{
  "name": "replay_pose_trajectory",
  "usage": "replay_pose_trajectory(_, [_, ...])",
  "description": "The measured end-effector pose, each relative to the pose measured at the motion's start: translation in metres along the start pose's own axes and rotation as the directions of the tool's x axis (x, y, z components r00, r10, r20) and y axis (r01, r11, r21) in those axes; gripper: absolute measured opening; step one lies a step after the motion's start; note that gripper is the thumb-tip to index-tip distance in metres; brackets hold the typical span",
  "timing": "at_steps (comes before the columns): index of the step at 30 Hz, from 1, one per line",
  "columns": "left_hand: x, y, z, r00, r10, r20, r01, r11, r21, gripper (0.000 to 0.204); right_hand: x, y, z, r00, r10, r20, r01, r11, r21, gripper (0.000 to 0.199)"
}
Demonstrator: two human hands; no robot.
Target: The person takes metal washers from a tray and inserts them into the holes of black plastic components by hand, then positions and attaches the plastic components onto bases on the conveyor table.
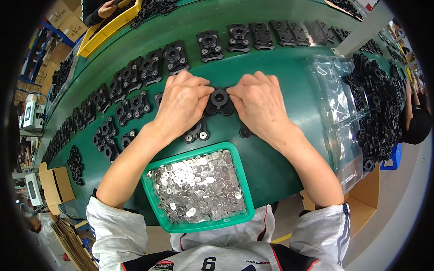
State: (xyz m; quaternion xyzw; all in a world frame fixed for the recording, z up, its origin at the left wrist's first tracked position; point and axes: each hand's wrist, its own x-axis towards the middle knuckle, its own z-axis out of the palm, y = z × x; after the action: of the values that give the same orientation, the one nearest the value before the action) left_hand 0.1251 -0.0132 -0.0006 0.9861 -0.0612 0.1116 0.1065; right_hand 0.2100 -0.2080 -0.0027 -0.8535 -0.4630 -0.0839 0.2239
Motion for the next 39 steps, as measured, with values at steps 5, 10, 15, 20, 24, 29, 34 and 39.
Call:
replay_pose_trajectory(5, [-0.015, -0.006, -0.017, 0.995, 0.06, 0.075, -0.06, 0.998, 0.0, 0.036, -0.007, -0.003, -0.007, 0.996, -0.045, 0.083, 0.047, 0.999, -0.025, 0.023])
replay_pose_trajectory(10, [-0.02, -0.002, -0.027, 0.965, -0.043, 0.258, 0.036, 0.999, 0.032, 0.051, -0.008, 0.006, -0.008, 0.992, -0.085, 0.094, 0.086, 0.996, -0.008, 0.026])
replay_pose_trajectory(15, [-0.021, 0.001, -0.024, 0.956, -0.087, 0.28, 0.086, 0.996, 0.015, 0.057, -0.006, 0.01, -0.011, 0.988, -0.081, 0.134, 0.086, 0.996, -0.034, 0.029])
replay_pose_trajectory(20, [-0.027, 0.008, -0.026, 0.987, -0.068, 0.148, 0.063, 0.997, 0.039, 0.049, -0.005, 0.009, -0.009, 0.988, -0.074, 0.138, 0.083, 0.995, -0.062, 0.031])
replay_pose_trajectory(24, [-0.045, 0.033, -0.038, 0.996, 0.066, -0.063, -0.064, 0.997, 0.034, 0.029, -0.008, 0.015, -0.006, 0.992, -0.056, 0.117, 0.059, 0.998, -0.023, 0.031])
replay_pose_trajectory(29, [-0.107, 0.075, -0.036, 0.978, 0.116, 0.174, -0.079, 0.975, -0.208, 0.017, -0.011, 0.011, -0.007, 0.996, -0.027, 0.082, 0.024, 0.999, 0.036, 0.03])
replay_pose_trajectory(34, [-0.121, 0.081, -0.02, 0.997, 0.065, 0.038, -0.051, 0.955, -0.291, 0.015, -0.027, -0.016, -0.032, 0.997, -0.075, -0.018, 0.076, 0.982, 0.175, 0.025])
replay_pose_trajectory(39, [-0.121, 0.081, -0.018, 0.994, 0.078, 0.078, -0.051, 0.949, -0.31, 0.016, -0.067, -0.05, -0.044, 0.96, -0.233, 0.157, 0.207, 0.964, 0.164, 0.02])
